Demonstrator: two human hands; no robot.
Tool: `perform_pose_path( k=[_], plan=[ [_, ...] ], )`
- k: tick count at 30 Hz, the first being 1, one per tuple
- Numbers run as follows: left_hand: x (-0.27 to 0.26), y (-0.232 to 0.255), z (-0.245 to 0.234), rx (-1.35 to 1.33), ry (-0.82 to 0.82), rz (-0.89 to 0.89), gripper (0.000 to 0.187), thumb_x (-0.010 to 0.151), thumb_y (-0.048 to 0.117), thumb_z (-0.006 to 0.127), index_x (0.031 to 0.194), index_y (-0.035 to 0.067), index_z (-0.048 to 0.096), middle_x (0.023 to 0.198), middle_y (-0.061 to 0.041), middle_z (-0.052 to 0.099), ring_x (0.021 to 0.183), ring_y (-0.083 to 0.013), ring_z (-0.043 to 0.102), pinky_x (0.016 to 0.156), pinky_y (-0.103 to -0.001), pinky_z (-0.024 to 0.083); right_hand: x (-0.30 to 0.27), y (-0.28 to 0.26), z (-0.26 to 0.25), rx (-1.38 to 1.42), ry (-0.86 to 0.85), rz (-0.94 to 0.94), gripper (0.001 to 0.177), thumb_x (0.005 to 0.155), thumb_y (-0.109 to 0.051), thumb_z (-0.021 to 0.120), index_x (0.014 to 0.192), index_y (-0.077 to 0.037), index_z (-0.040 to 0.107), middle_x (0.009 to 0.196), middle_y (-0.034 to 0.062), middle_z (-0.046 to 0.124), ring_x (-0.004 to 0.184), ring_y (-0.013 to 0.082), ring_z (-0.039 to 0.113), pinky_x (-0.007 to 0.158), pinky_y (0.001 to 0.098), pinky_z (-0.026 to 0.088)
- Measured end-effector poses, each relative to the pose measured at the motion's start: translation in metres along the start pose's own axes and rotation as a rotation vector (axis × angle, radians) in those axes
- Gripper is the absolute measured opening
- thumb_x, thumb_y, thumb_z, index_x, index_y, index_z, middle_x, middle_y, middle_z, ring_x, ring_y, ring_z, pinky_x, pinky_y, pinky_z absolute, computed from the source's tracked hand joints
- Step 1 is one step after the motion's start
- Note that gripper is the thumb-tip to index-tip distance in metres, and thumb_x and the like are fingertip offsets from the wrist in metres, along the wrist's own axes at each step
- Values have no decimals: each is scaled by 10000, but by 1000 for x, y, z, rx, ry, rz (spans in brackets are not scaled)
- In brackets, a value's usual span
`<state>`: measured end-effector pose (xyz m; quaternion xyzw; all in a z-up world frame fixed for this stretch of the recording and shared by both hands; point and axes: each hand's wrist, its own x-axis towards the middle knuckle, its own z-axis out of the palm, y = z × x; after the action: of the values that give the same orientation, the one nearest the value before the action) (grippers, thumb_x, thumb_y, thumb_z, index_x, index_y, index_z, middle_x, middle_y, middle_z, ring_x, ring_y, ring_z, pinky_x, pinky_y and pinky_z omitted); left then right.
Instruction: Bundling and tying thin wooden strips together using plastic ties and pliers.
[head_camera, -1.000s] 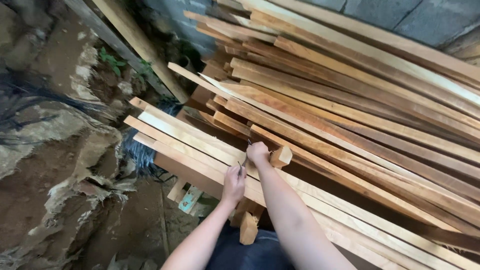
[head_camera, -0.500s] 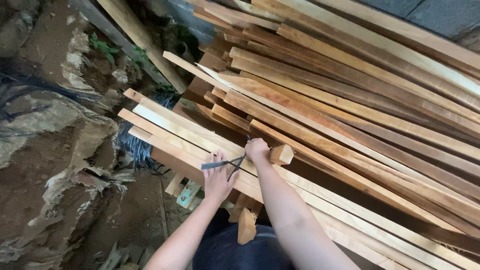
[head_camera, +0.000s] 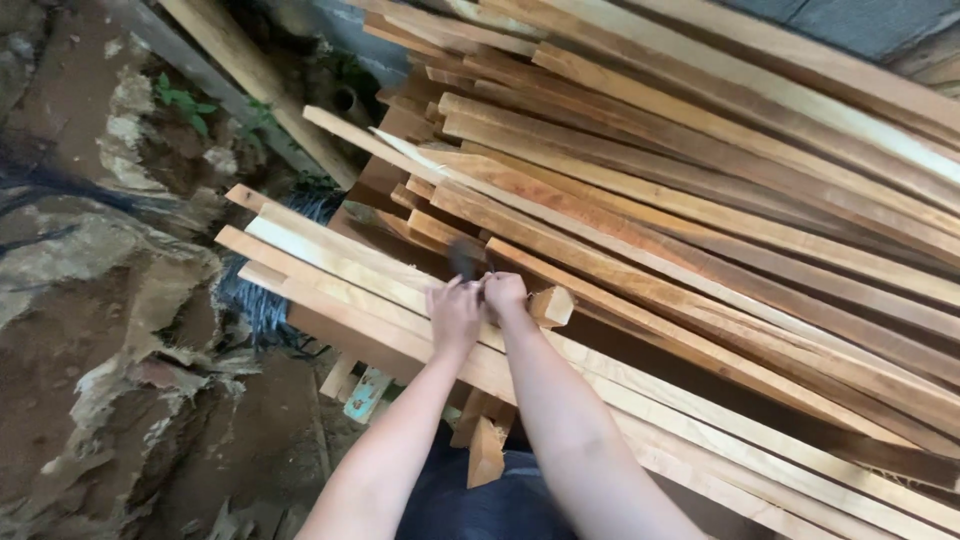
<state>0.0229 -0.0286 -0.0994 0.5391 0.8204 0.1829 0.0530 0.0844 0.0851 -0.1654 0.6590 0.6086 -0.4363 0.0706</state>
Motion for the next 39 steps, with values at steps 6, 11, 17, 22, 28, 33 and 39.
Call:
perform_pose_path(
  k=[6, 11, 17, 22, 28, 33, 39],
  plan=[
    [4, 21, -53, -342, 59, -183, 551, 1080, 373, 398, 598, 232, 622, 667, 2, 713, 937, -214, 732, 1016, -405, 413, 71, 19, 51, 215, -2, 48, 263, 882, -427, 563, 804, -328, 794, 730, -136, 760, 957, 103, 743, 864, 325, 601],
    [-23, 30, -86, -353, 73, 111, 484, 1063, 332, 440, 685, 226, 724, 762, -30, 729, 955, -220, 693, 941, -374, 477, 58, 22, 43, 32, -63, -30, 352, 957, -379, 485, 926, -281, 821, 947, -46, 802, 1055, 197, 745, 880, 400, 611],
    [-16, 35, -112, -439, 87, 264, 528, 1033, 222, 483, 527, 106, 584, 594, -111, 623, 795, -283, 665, 793, -360, 523, 55, 18, 29, -788, -186, -426, 419, 972, -170, 400, 990, -234, 814, 970, -49, 804, 1060, 174, 751, 819, 463, 629],
    [-16, 29, -92, -440, 106, 225, 520, 1012, 198, 493, 521, 76, 614, 569, -131, 583, 793, -308, 650, 782, -382, 527, 19, -8, 6, -179, -252, 109, 483, 905, -345, 468, 1177, -38, 724, 1141, 97, 746, 1216, 262, 670, 982, 492, 555],
    [2, 41, -118, -412, 66, 293, 499, 1013, 183, 482, 571, 49, 672, 597, -183, 591, 817, -318, 642, 763, -409, 523, 25, -7, 5, 54, -214, 330, 597, 824, -370, 586, 1329, -58, 653, 1240, 99, 715, 1255, 293, 640, 1015, 522, 506],
    [-9, 31, -101, -379, 97, 267, 470, 1004, 173, 515, 590, 39, 693, 611, -181, 617, 820, -308, 653, 760, -401, 532, 51, 16, 38, 70, -237, 346, 615, 820, -393, 610, 1338, -65, 645, 1213, 112, 725, 1234, 311, 654, 1002, 553, 518],
    [-7, 37, -107, -374, 175, 299, 490, 990, 150, 504, 540, 49, 668, 572, -186, 609, 725, -344, 643, 734, -420, 522, -49, -14, -23, -45, -140, 49, 468, 1004, -535, 482, 1301, -253, 708, 1188, 30, 761, 1244, 251, 654, 1030, 444, 531]
  ],
)
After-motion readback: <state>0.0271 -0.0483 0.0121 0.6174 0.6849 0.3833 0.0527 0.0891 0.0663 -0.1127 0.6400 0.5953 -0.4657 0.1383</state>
